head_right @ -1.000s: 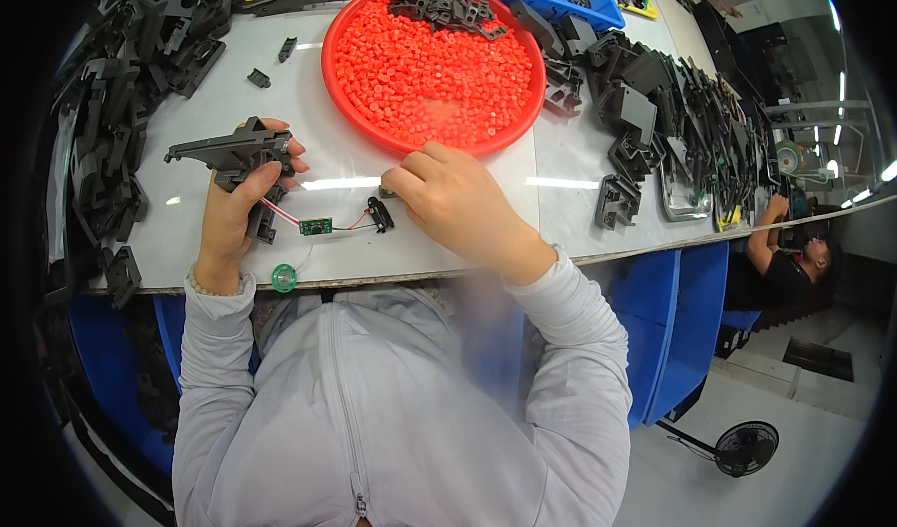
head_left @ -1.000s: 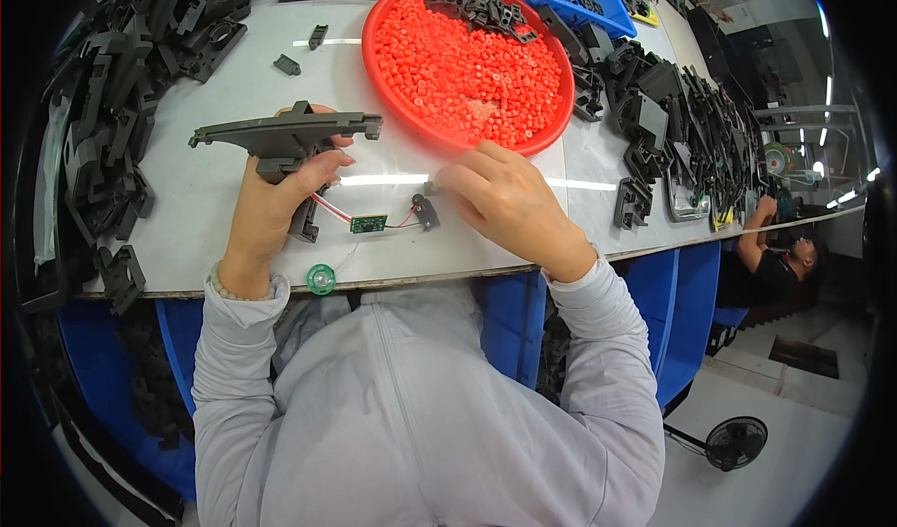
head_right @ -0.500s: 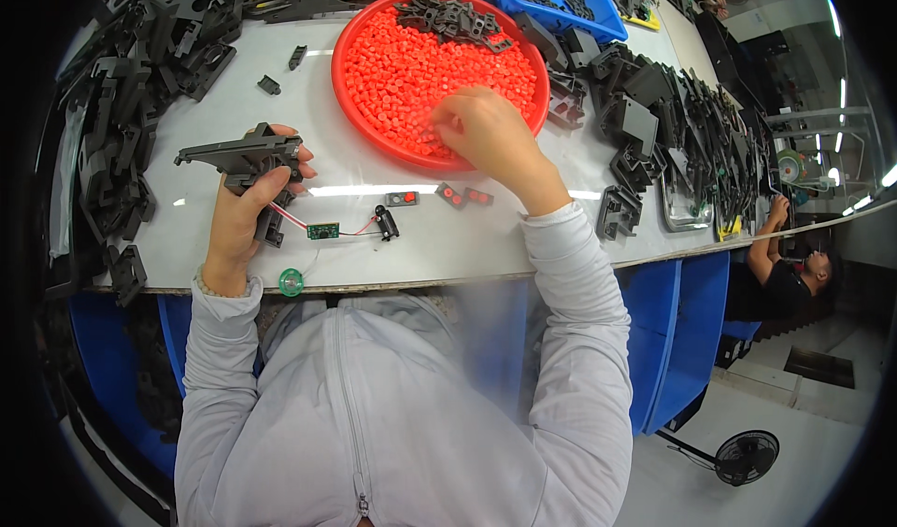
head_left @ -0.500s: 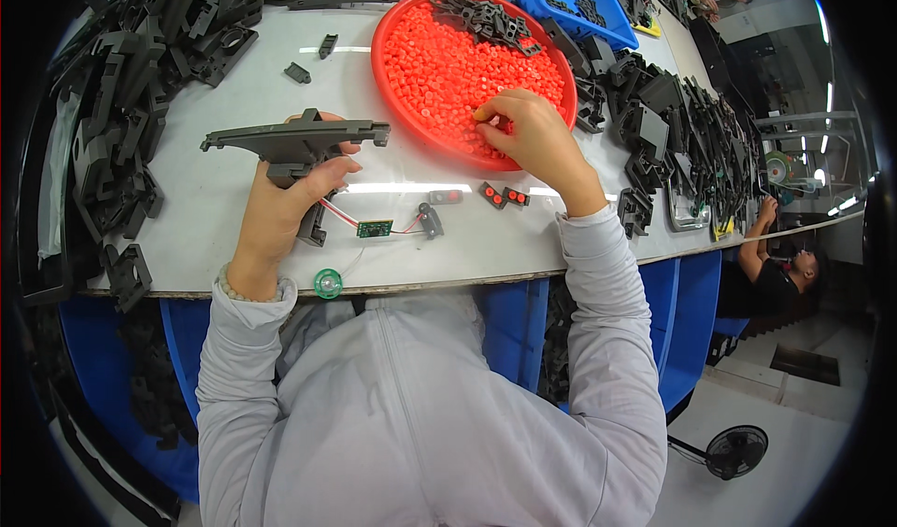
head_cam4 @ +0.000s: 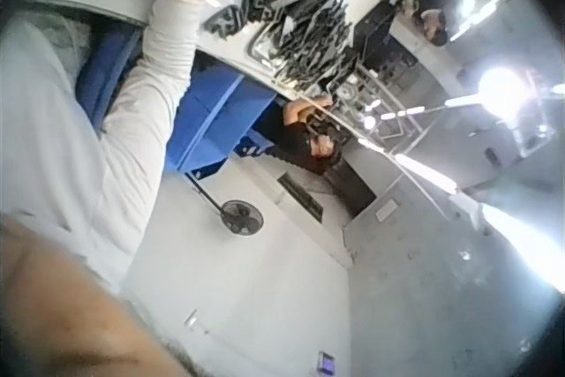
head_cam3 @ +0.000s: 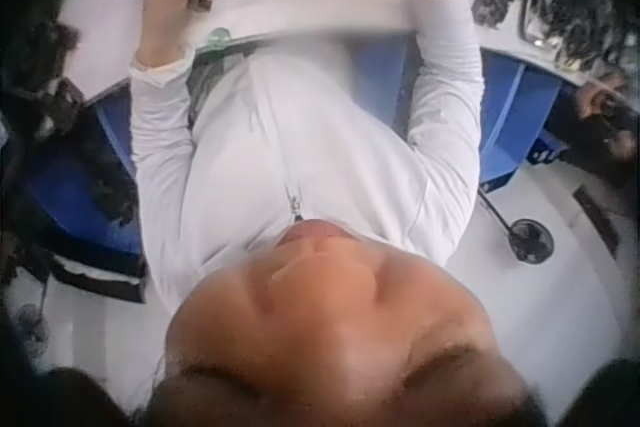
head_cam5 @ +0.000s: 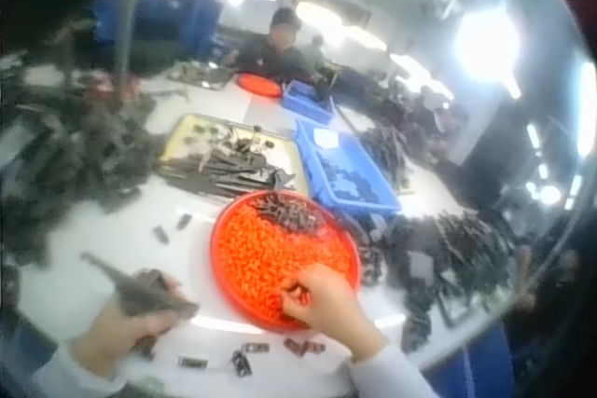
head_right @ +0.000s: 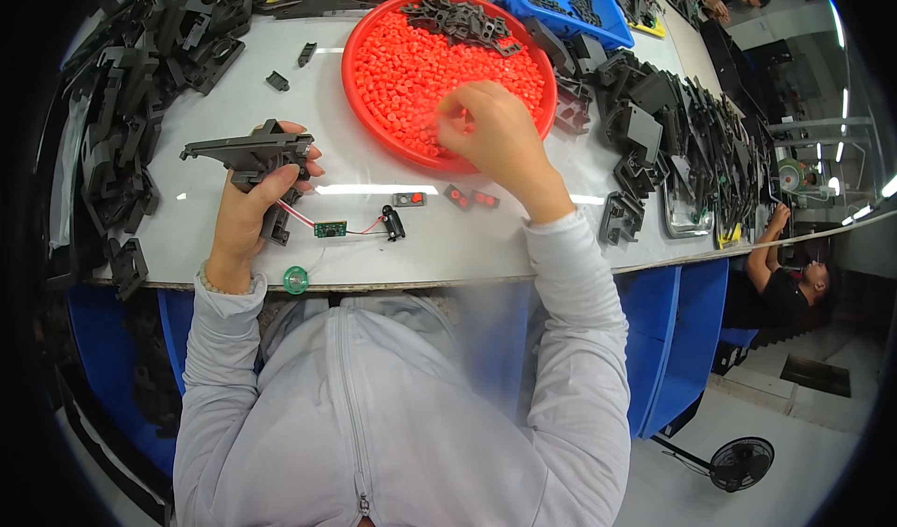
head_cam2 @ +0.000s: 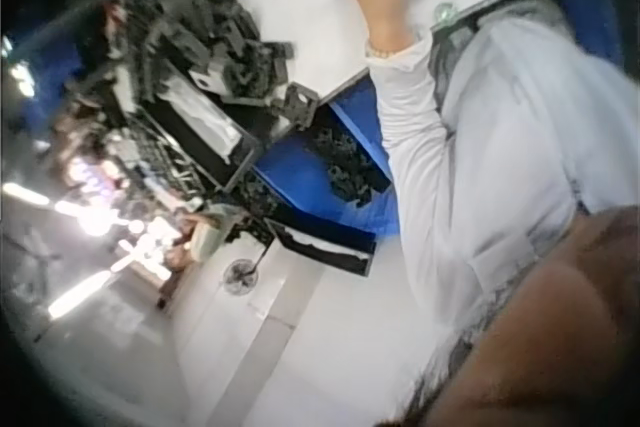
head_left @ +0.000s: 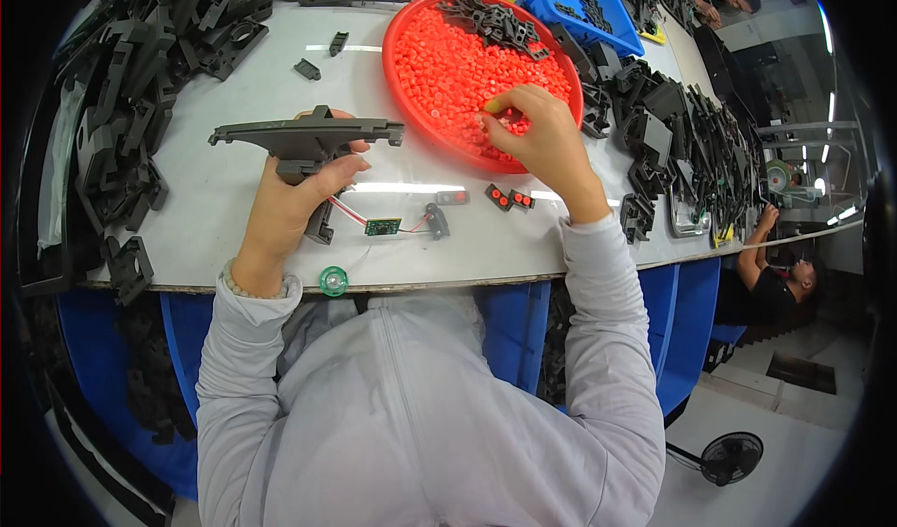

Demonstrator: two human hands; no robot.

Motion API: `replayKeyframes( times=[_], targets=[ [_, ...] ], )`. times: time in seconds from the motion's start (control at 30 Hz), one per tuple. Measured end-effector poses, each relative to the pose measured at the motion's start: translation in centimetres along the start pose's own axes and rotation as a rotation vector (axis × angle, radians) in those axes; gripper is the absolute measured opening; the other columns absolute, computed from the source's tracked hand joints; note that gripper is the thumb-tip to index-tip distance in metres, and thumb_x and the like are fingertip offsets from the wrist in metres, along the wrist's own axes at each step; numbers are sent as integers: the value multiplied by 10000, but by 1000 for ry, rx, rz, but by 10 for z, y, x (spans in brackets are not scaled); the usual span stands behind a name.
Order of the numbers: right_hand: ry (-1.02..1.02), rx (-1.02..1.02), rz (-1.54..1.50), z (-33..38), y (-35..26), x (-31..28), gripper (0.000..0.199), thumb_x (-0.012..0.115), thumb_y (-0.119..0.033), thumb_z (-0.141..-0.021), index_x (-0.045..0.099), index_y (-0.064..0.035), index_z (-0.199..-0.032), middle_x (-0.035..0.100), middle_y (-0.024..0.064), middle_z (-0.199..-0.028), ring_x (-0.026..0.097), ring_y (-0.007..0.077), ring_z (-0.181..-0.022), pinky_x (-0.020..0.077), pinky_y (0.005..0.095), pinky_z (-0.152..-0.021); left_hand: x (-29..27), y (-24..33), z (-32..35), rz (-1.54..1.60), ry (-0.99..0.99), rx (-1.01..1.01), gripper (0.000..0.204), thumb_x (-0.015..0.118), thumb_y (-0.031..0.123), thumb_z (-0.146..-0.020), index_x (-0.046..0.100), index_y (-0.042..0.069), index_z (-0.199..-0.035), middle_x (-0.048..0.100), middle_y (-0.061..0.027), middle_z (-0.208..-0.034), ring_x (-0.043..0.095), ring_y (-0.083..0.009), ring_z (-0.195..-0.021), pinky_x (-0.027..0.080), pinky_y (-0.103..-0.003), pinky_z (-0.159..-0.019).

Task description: The person places an assembled plastic housing into a box, then takes new plastic casing parts, electronic wiring assemblies, and red plastic pins from trays on the table. The person fits the circuit boards, speakers, and red pins into the plastic housings and presses the casing halves together by hand.

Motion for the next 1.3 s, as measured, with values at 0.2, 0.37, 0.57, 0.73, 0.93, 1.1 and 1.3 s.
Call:
replayKeyframes(
  times=[0.2, 0.37, 0.57, 0.73, 0.93, 1.1, 1.3],
  targets=[
    [47, -157, -177, 46, -32, 12, 127, 692, -26, -646, 616, -46, -746, 586, 79, -799, 556, 237, -780, 456, 345, -664, 3, 2, 2, 68, -26, 7, 334, 643, 76, -773, 529, 9, -1080, 595, -63, -934, 580, -129, -877, 482, -256, -773],
    [118, -204, -37, 61, -39, 35, 160, 700, -35, -631, 609, -51, -762, 530, 58, -741, 502, 229, -700, 422, 341, -610, 2, 3, 1, 31, -41, -15, 329, 637, 54, -774, 527, 11, -1081, 593, -62, -936, 573, -126, -888, 488, -260, -795],
    [135, -244, 84, 64, -39, 40, 172, 707, -38, -635, 628, -49, -787, 542, 59, -759, 514, 225, -692, 435, 334, -615, 1, 2, 0, 43, -32, -5, 314, 638, 66, -775, 536, 14, -1067, 597, -59, -932, 576, -118, -864, 482, -246, -765],
    [125, -197, 80, 71, -41, 37, 230, 694, -13, -634, 645, -45, -856, 574, 70, -807, 534, 226, -712, 455, 335, -647, 1, 1, 2, 45, -23, 2, 311, 641, 74, -776, 539, 17, -1064, 601, -59, -930, 582, -119, -851, 481, -245, -763],
    [93, -294, 131, 76, -40, 37, 295, 665, 25, -631, 649, -49, -916, 602, 84, -880, 555, 239, -751, 469, 336, -669, 1, 1, 1, 23, -20, -5, 329, 650, 97, -775, 543, 20, -1077, 610, -65, -932, 596, -127, -829, 479, -241, -746],
    [154, -191, 119, 76, -40, 33, 263, 659, 5, -652, 649, -53, -909, 606, 75, -875, 559, 239, -757, 468, 337, -679, 3, 0, 1, 20, -16, -9, 339, 656, 103, -770, 547, 24, -1081, 613, -68, -931, 604, -133, -826, 480, -241, -721],
    [115, -266, 209, 75, -39, 37, 265, 670, -2, -638, 643, -66, -893, 592, 38, -833, 551, 225, -750, 456, 341, -665, 1, -2, 1, 18, -17, 0, 368, 660, 131, -768, 542, 26, -1100, 614, -77, -939, 613, -144, -833, 486, -248, -703]
  ],
)
Point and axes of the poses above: each hand's wrist, its own z-axis away from the middle knuckle, its own x-axis out of the palm, y = z × x, the point moved 1 cm from there along -z, towards the middle knuckle
